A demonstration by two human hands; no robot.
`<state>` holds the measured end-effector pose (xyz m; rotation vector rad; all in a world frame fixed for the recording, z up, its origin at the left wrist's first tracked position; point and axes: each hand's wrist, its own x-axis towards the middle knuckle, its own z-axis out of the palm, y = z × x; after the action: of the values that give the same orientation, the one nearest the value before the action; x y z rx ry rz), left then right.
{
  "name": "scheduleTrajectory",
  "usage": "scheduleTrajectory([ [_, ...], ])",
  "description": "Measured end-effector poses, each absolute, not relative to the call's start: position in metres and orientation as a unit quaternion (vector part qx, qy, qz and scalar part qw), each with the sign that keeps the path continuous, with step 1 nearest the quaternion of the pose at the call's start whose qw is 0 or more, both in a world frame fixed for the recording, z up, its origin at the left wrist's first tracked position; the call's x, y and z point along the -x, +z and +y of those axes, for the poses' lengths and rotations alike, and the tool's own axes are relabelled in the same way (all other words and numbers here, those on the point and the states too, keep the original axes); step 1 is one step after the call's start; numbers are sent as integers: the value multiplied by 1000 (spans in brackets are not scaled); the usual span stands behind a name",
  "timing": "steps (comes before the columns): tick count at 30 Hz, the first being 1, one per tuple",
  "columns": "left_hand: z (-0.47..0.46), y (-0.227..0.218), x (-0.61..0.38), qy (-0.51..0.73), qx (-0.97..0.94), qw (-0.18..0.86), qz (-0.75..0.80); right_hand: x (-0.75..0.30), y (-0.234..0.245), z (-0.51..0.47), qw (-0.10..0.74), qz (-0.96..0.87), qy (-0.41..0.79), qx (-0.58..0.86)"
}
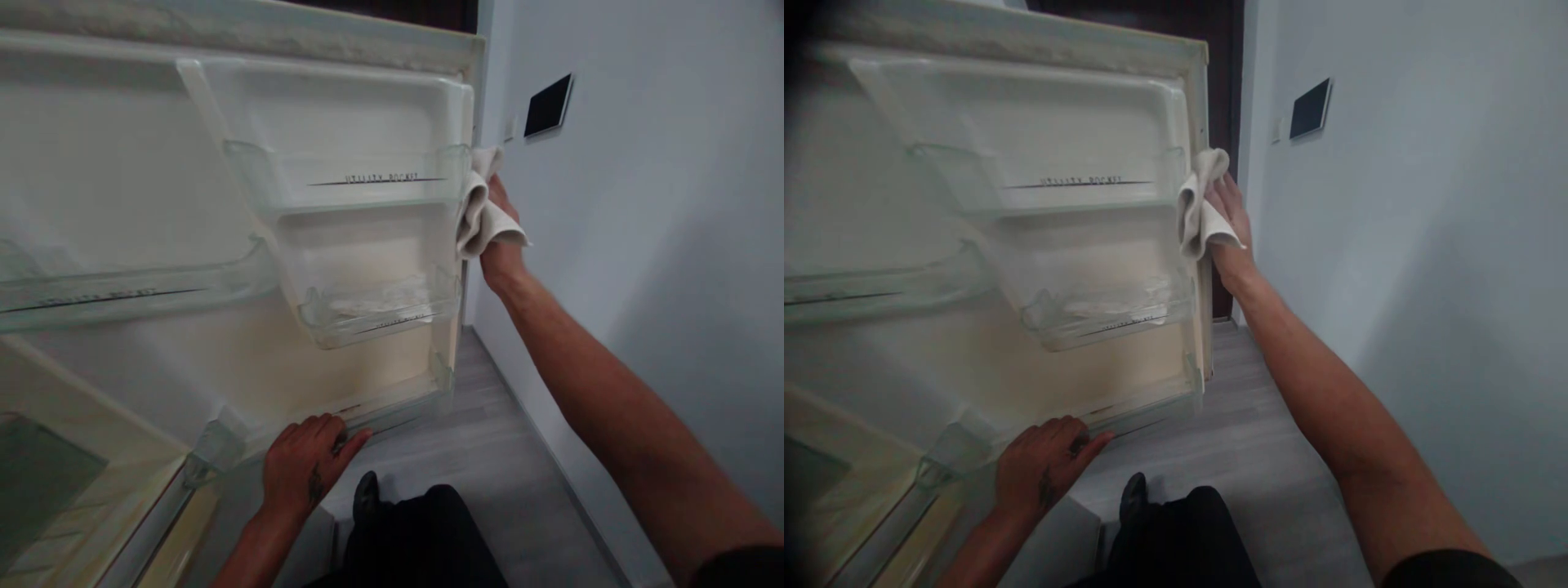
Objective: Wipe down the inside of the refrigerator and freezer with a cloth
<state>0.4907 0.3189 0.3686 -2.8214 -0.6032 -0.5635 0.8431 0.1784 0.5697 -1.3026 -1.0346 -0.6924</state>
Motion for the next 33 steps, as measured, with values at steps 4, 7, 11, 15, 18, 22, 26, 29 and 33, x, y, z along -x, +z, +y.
scheduleTrajectory([
  [4, 323, 366, -490, -196, 952, 107, -208, -837, 536, 183, 631, -412, -321, 573],
  [7, 324, 365, -491, -215, 950, 115, -196, -834, 500, 180, 664, -394, -304, 558],
  [11, 324, 363, -491, -234, 945, 127, -189, -828, 442, 164, 701, -412, -181, 554],
  [15, 324, 362, -491, -241, 940, 146, -192, -813, 373, 147, 709, -385, -40, 590],
  [18, 324, 361, -492, -230, 944, 137, -191, -801, 324, 138, 702, -359, 5, 615],
  [22, 323, 360, -492, -243, 939, 144, -195, -792, 279, 133, 700, -348, 11, 624],
  [26, 329, 355, -492, -258, 939, 144, -175, -791, 258, 132, 699, -335, -32, 630],
  [29, 336, 350, -492, -312, 925, 172, -132, -796, 265, 135, 701, -327, -95, 627],
  [33, 340, 347, -493, -351, 909, 206, -89, -811, 322, 149, 710, -336, -147, 601],
])
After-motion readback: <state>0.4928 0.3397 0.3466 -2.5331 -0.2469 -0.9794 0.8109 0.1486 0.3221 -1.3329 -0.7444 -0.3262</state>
